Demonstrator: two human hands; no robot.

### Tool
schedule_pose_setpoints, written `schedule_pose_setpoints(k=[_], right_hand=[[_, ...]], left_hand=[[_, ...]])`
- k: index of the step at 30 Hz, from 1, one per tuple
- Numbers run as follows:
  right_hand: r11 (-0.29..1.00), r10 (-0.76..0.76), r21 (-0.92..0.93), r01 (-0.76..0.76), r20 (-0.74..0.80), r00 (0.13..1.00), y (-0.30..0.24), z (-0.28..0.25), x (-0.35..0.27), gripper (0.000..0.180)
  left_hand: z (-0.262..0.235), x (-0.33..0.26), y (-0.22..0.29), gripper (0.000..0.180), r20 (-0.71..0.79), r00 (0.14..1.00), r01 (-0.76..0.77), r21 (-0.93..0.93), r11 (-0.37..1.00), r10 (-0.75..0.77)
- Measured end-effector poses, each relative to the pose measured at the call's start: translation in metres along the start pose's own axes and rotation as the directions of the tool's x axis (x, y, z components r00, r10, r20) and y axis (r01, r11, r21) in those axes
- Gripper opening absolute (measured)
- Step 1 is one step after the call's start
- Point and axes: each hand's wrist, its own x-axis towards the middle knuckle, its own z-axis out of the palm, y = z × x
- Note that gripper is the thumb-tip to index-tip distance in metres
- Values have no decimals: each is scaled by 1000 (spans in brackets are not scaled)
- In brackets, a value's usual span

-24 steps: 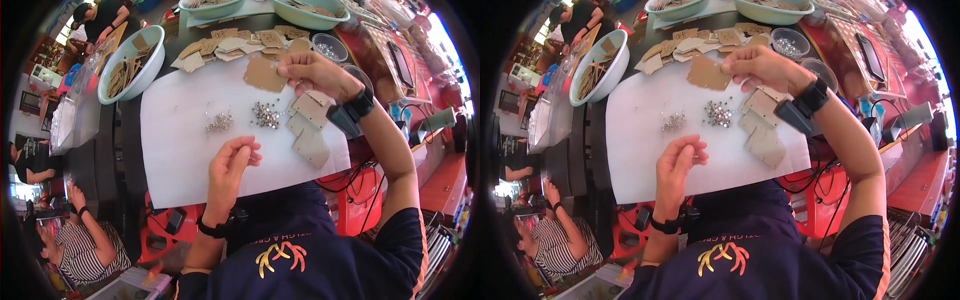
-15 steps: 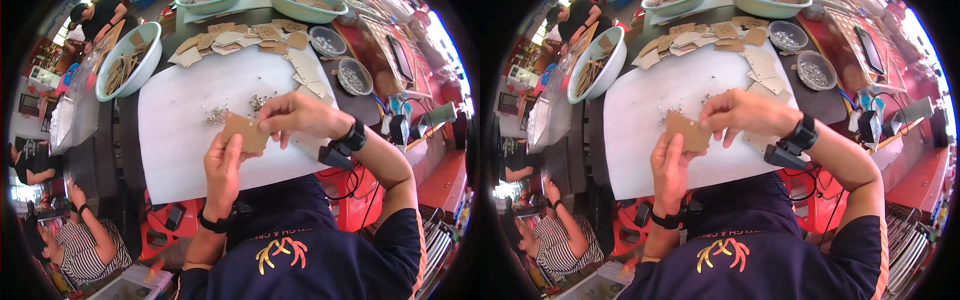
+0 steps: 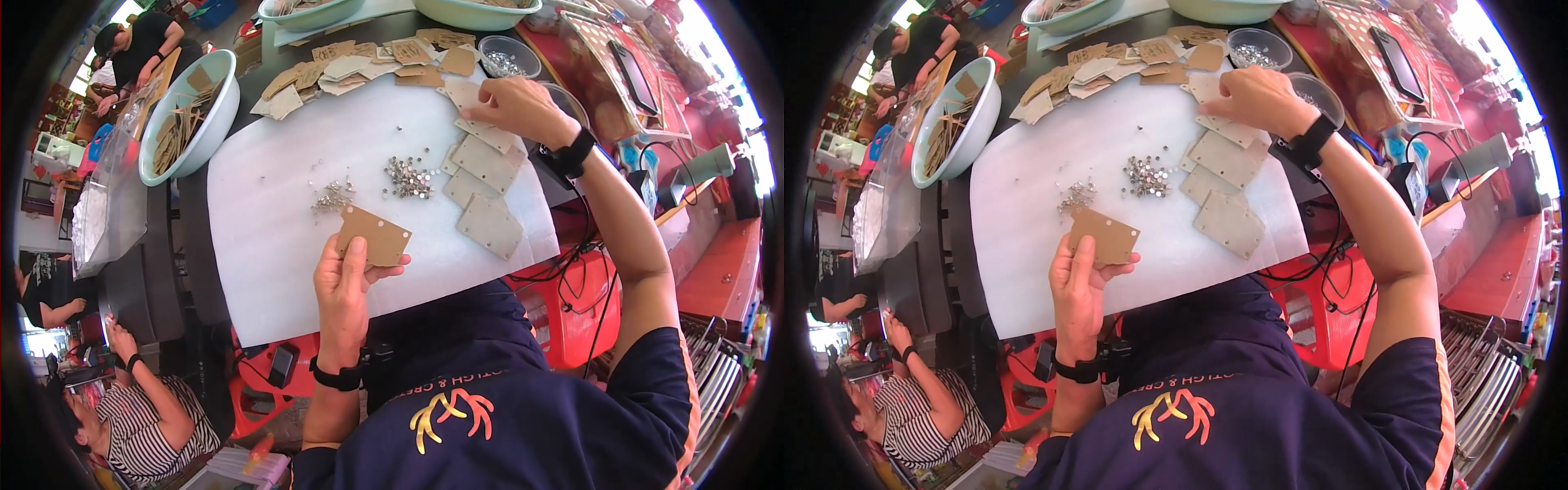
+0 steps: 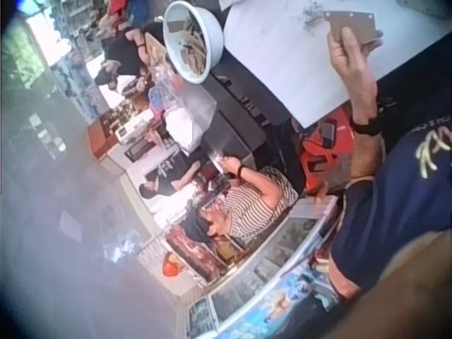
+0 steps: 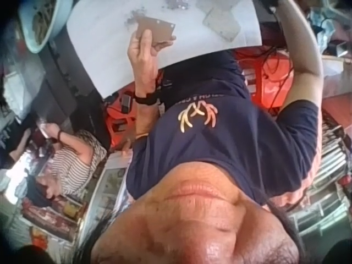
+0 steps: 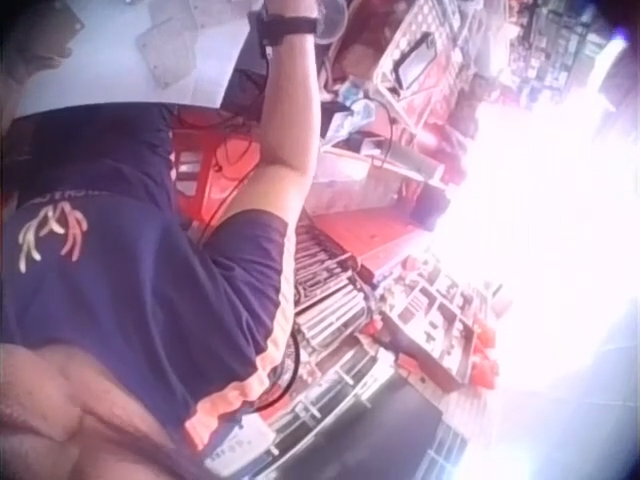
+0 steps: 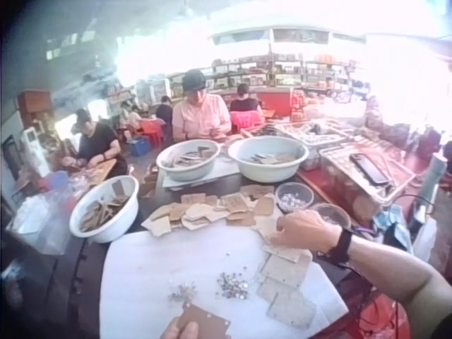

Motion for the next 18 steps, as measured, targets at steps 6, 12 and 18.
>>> schedule_pose_setpoints(k=[6, 12, 18], right_hand=[[994, -100, -48, 98, -30, 995, -10, -15, -18, 43], [764, -635, 294, 573, 191, 748, -47, -16, -69, 37], [854, -475, -31, 519, 362, 803, -51, -5, -78, 48]], left_hand=[[-2, 1, 0, 24, 33, 999, -7, -1, 1000, 7], [-5, 3, -1, 25, 4, 1000, -9, 25, 1000, 9], [-3, 1, -1, 25, 27, 1000, -7, 26, 1000, 6]])
